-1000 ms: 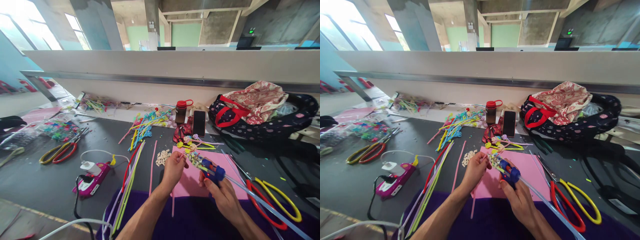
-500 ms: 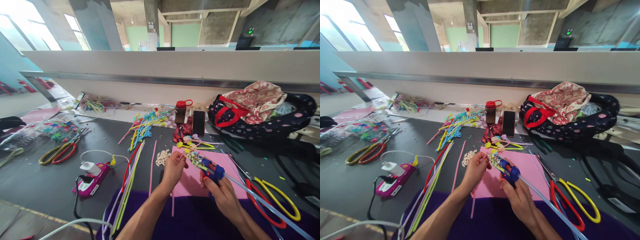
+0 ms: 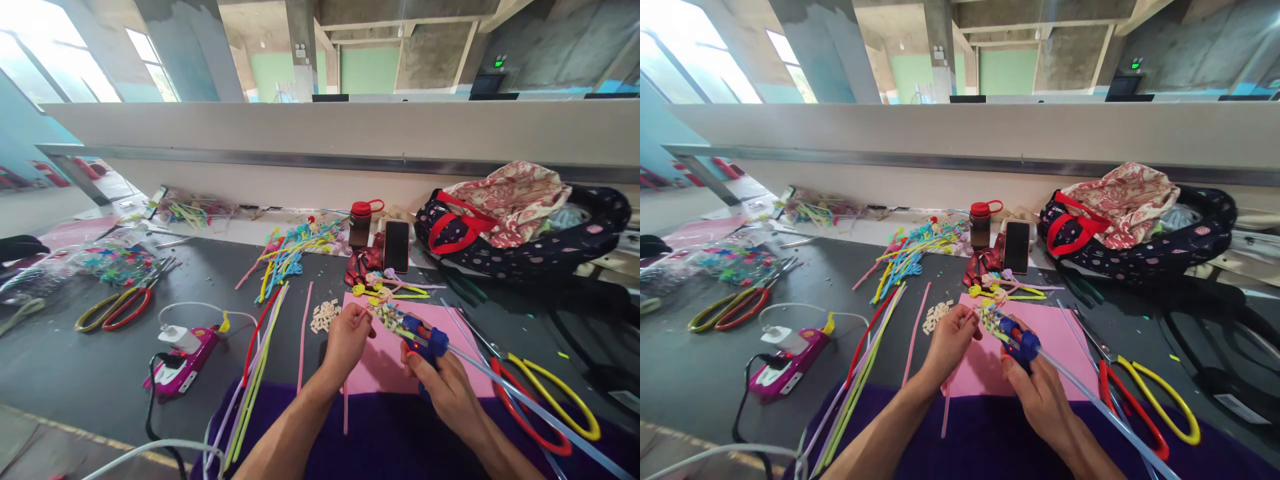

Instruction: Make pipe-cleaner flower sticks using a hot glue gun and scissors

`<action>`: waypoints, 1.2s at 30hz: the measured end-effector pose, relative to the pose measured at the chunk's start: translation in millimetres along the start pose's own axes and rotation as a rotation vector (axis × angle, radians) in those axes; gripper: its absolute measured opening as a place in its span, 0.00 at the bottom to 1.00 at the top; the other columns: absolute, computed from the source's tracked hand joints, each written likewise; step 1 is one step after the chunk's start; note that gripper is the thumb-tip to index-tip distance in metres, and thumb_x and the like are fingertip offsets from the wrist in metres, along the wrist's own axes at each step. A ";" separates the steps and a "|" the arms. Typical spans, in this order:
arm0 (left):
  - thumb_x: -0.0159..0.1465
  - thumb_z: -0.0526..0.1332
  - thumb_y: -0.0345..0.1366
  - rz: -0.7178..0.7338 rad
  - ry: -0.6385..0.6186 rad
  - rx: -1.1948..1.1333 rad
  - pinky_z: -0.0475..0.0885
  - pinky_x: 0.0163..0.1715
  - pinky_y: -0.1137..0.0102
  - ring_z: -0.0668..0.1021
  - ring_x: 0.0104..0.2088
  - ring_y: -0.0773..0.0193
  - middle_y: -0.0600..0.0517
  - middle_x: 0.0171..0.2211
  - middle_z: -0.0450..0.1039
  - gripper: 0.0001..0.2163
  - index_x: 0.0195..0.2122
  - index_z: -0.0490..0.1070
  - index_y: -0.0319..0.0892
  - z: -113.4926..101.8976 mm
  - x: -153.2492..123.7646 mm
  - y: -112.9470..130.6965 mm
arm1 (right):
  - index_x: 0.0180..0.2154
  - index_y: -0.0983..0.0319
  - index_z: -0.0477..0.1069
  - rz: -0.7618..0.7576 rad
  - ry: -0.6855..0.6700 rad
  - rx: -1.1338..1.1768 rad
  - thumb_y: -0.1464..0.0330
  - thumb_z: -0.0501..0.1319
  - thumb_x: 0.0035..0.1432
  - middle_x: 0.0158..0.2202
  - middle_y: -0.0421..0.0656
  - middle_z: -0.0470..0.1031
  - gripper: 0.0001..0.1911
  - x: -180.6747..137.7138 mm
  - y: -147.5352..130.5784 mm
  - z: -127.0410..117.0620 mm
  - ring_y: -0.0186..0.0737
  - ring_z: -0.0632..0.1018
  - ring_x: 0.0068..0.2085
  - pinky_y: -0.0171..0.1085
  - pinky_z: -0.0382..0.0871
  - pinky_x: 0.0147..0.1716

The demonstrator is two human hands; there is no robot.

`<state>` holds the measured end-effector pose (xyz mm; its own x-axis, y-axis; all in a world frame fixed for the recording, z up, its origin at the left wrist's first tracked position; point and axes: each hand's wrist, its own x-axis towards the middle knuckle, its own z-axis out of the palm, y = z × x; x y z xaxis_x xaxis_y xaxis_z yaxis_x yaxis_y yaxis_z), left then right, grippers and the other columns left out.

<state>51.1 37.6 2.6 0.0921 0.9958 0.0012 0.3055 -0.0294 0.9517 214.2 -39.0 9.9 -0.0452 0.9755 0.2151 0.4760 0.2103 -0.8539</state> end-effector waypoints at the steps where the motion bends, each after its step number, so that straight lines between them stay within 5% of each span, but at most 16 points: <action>1: 0.59 0.54 0.39 -0.002 0.001 0.004 0.56 0.18 0.76 0.63 0.16 0.71 0.55 0.18 0.72 0.09 0.24 0.65 0.42 -0.1 -0.4 1.2 | 0.34 0.61 0.68 0.008 0.003 0.009 0.62 0.49 0.62 0.28 0.42 0.72 0.13 0.1 0.5 -0.3 0.40 0.73 0.31 0.37 0.66 0.35; 28: 0.58 0.54 0.39 0.022 -0.005 0.028 0.57 0.20 0.75 0.66 0.17 0.69 0.55 0.18 0.72 0.09 0.24 0.67 0.42 -0.7 0.5 0.5 | 0.33 0.62 0.68 0.028 -0.005 0.043 0.62 0.50 0.61 0.30 0.42 0.72 0.13 -1.7 -0.2 -0.5 0.40 0.73 0.32 0.38 0.65 0.36; 36: 0.56 0.55 0.38 -0.011 0.009 -0.046 0.56 0.17 0.76 0.64 0.16 0.71 0.56 0.17 0.71 0.08 0.23 0.66 0.41 -0.8 2.7 -1.2 | 0.40 0.62 0.68 -0.010 -0.014 0.031 0.61 0.49 0.62 0.31 0.42 0.72 0.14 0.2 3.0 -6.0 0.40 0.74 0.32 0.37 0.68 0.35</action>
<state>50.2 40.4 1.7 0.0802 0.9968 -0.0064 0.2628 -0.0150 0.9647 221.0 -38.6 10.3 -0.0622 0.9742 0.2169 0.4484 0.2214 -0.8659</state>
